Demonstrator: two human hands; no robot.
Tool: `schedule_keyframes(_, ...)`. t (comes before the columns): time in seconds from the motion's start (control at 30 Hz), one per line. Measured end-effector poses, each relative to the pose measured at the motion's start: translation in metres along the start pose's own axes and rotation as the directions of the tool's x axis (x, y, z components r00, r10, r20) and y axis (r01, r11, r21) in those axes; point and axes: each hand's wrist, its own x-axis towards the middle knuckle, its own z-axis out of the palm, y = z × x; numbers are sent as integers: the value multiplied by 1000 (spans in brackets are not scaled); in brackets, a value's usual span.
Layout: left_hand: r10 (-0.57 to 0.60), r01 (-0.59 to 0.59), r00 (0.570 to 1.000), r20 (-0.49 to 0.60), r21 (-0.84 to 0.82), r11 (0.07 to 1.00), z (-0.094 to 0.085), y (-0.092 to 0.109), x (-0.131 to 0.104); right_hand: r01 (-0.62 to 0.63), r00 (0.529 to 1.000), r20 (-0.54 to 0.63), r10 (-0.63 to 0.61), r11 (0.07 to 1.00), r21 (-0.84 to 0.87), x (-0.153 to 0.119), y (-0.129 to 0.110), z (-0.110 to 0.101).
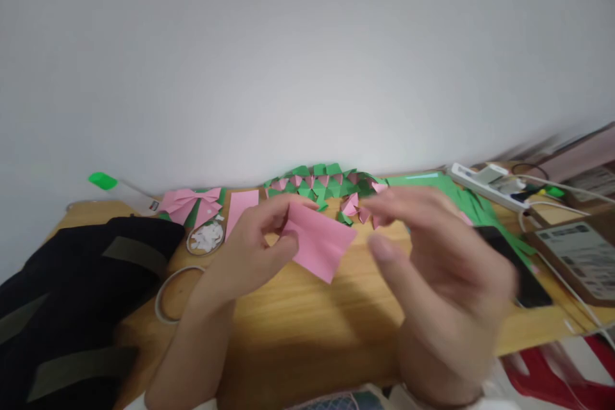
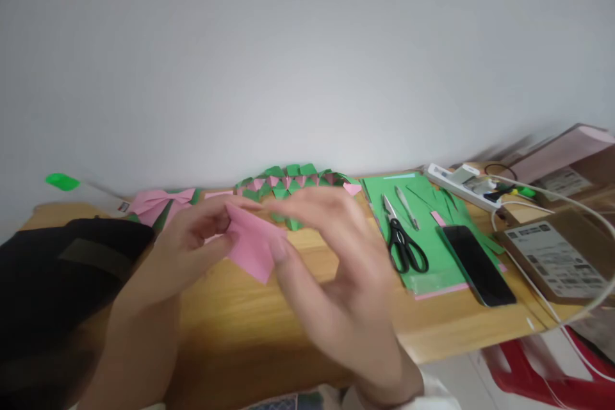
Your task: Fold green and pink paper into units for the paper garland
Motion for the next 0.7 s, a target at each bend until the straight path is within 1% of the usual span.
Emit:
schedule_keyframes(0.03, 19, -19, 1000, 18, 22, 1000, -1, -1, -1, 49, 998, 38, -46, 996, -73, 5, 8, 3)
schedule_keyframes(0.07, 38, -39, 999, 36, 33, 999, -1, -1, -2, 75, 993, 98, -65, 992, -102, 9, 15, 7)
schedule_keyframes(0.1, 55, -57, 997, 50, 33, 998, -1, -1, -4, 98, 983, 163, -83, 992, -85, 11, 20, 10)
schedule_keyframes(0.17, 74, -74, 996, 40, -4, 997, -1, 0, -5, 74, 966, 252, -64, 997, -32, 13, 24, 16)
schedule_keyframes(0.23, 59, -63, 997, -52, -91, 994, 0, 2, -5, 15, 959, 283, -20, 1000, 19, 12, 25, 18)
schedule_keyframes(0.3, 18, -55, 981, -193, -188, 981, 1, 5, -3, -47, 961, 275, 22, 995, 87, 10, 25, 19)
schedule_keyframes(0.37, -14, -66, 947, -322, -236, 970, 1, 8, -1, -85, 967, 250, 42, 983, 165, 9, 26, 19)
schedule_keyframes(0.4, -11, -84, 930, -368, -241, 967, 2, 9, 0, -95, 973, 228, 49, 977, 193, 9, 26, 19)
schedule_keyframes(0.43, 0, -102, 921, -390, -242, 965, 2, 10, 0, -99, 980, 192, 59, 973, 208, 10, 27, 19)
schedule_keyframes(0.47, 10, -112, 924, -382, -245, 963, 2, 10, 0, -100, 988, 140, 71, 972, 212, 10, 28, 20)
schedule_keyframes(0.53, 34, -120, 952, -304, -269, 956, 4, 8, -2, -91, 996, 2, 92, 975, 205, 11, 29, 21)
schedule_keyframes(0.6, 79, -138, 972, -223, -262, 955, 7, 6, -5, -84, 987, -119, 109, 976, 200, 11, 30, 24)
schedule_keyframes(0.63, 120, -167, 971, -207, -228, 959, 9, 5, -7, -83, 980, -160, 116, 976, 200, 10, 30, 25)
schedule_keyframes(0.7, 220, -246, 954, -202, -114, 963, 15, 3, -10, -96, 973, -189, 136, 974, 206, 9, 28, 26)
